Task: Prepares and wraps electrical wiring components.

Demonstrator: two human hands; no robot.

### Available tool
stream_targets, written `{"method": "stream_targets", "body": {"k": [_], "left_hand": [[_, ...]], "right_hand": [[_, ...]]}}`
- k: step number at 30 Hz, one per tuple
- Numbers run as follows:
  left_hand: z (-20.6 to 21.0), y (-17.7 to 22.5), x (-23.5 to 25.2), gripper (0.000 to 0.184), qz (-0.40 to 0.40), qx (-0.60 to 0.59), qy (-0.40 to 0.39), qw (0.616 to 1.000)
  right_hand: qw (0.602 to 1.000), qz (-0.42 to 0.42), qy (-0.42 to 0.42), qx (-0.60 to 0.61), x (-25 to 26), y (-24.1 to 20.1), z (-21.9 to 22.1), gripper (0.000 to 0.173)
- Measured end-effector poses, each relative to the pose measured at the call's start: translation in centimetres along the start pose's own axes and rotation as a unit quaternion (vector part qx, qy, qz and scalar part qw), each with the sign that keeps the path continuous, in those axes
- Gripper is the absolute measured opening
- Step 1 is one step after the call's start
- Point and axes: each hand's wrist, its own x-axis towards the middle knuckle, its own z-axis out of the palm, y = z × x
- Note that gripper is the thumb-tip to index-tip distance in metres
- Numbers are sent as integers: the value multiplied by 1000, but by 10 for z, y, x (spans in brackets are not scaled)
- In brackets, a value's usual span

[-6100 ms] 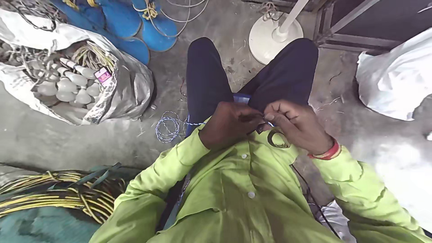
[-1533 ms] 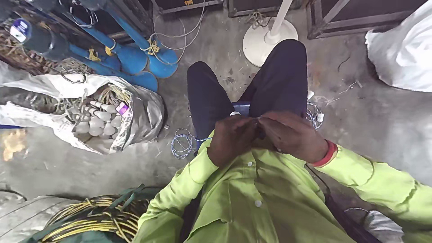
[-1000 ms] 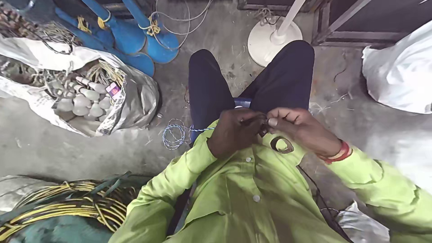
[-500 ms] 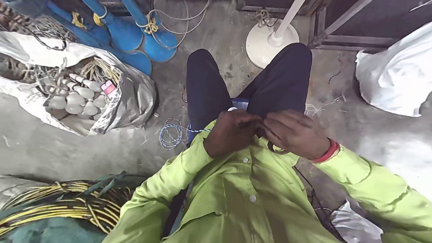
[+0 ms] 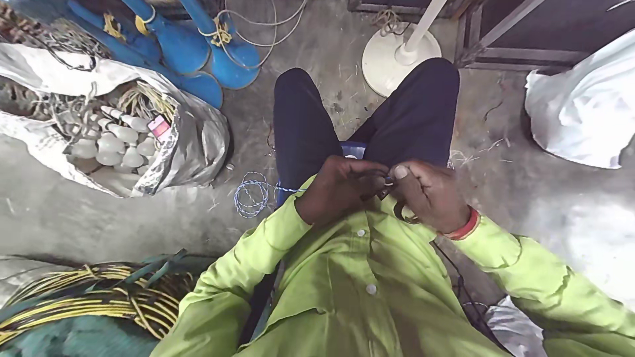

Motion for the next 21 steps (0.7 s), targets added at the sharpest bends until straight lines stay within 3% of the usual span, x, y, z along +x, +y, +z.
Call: {"method": "stream_targets", "body": {"k": [5, 11, 15, 18, 21], "left_hand": [[-1, 1, 1, 22, -3, 13, 11, 1000], [1, 7, -5, 23, -31, 16, 25, 999], [1, 2, -3, 23, -31, 7, 35, 999], [-1, -2, -1, 22, -10, 7, 20, 1000], [2, -3, 2, 21, -6, 15, 30, 999]], "right_hand": [[996, -88, 22, -16, 3, 5, -11, 35], [971, -221, 9, -86, 6, 6, -18, 17], [961, -242, -25, -129, 5, 6, -23, 18], [954, -253, -6, -164, 5, 4, -18, 17], [971, -187, 24, -147, 5, -3, -12, 19]]}}
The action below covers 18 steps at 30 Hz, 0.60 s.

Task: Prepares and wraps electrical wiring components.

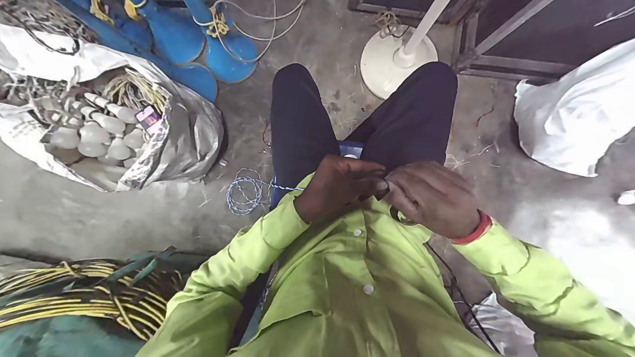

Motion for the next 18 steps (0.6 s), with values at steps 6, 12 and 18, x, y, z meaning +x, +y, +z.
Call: {"method": "stream_targets", "body": {"k": [6, 12, 18], "left_hand": [[6, -3, -3, 18, 33, -5, 48, 998], [8, 0, -9, 18, 65, 44, 43, 996], [7, 6, -10, 18, 24, 26, 58, 998]], "right_hand": [[910, 313, 20, 271, -1, -19, 7, 17], [818, 404, 31, 410, 2, -11, 0, 13], [988, 116, 67, 82, -15, -12, 7, 21]]}}
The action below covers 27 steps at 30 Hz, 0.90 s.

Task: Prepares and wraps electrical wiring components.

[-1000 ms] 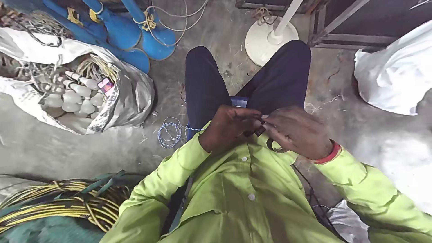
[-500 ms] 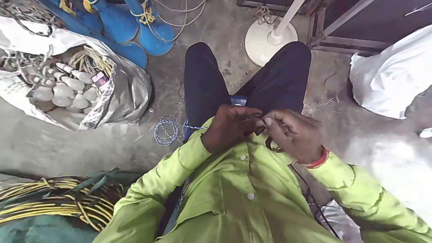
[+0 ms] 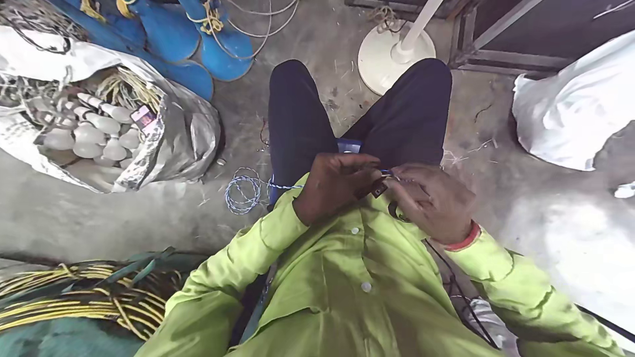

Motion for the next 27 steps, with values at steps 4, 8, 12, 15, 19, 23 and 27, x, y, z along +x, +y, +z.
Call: {"method": "stream_targets", "body": {"k": [4, 8, 12, 15, 19, 23, 27], "left_hand": [[-1, 1, -3, 17, -7, -3, -6, 1000], [-6, -7, 2, 18, 42, 55, -4, 998], [-8, -14, 4, 14, 106, 148, -6, 983], [-6, -14, 4, 14, 132, 168, -8, 977], [-5, -6, 4, 13, 150, 167, -20, 974], [-6, -1, 3, 14, 112, 135, -7, 984], [-6, -4, 2, 15, 93, 110, 3, 990]], "right_hand": [[996, -61, 8, -61, -5, 2, 6, 18], [998, -22, -24, -47, 1, -4, 7, 20], [988, 100, -114, 23, 9, -4, 2, 23], [960, 196, -174, 99, 13, -3, -4, 19], [835, 372, -208, 347, 19, 0, -9, 17], [875, 311, -175, 328, 18, 2, -10, 11], [972, 149, -90, 155, 9, 3, -7, 20]]}}
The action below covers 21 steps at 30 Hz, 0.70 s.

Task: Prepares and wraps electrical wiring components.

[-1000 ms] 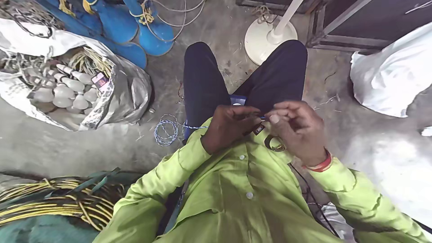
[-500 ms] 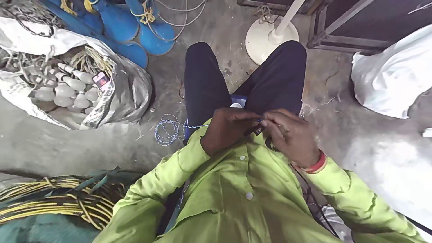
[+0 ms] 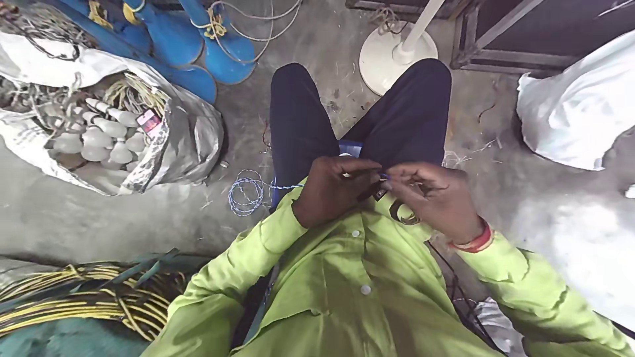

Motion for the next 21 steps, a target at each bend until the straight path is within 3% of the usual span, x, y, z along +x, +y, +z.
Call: {"method": "stream_targets", "body": {"k": [4, 7, 14, 17, 21], "left_hand": [[1, -8, 4, 16, 10, -20, -2, 1000], [1, -10, 4, 16, 21, 11, -3, 1000], [2, -11, 2, 15, 40, 34, -14, 999], [2, -11, 4, 16, 38, 35, -16, 999], [3, -6, 2, 17, 33, 18, -22, 999]], "right_hand": [[983, -113, 30, -140, 1, -1, 1, 20], [961, -152, 15, -230, 2, 0, 2, 22], [948, -187, -20, -258, 8, 4, 2, 24], [973, -146, -10, -177, 8, 4, 3, 24], [995, 53, -43, 66, 5, -1, 1, 19]]}}
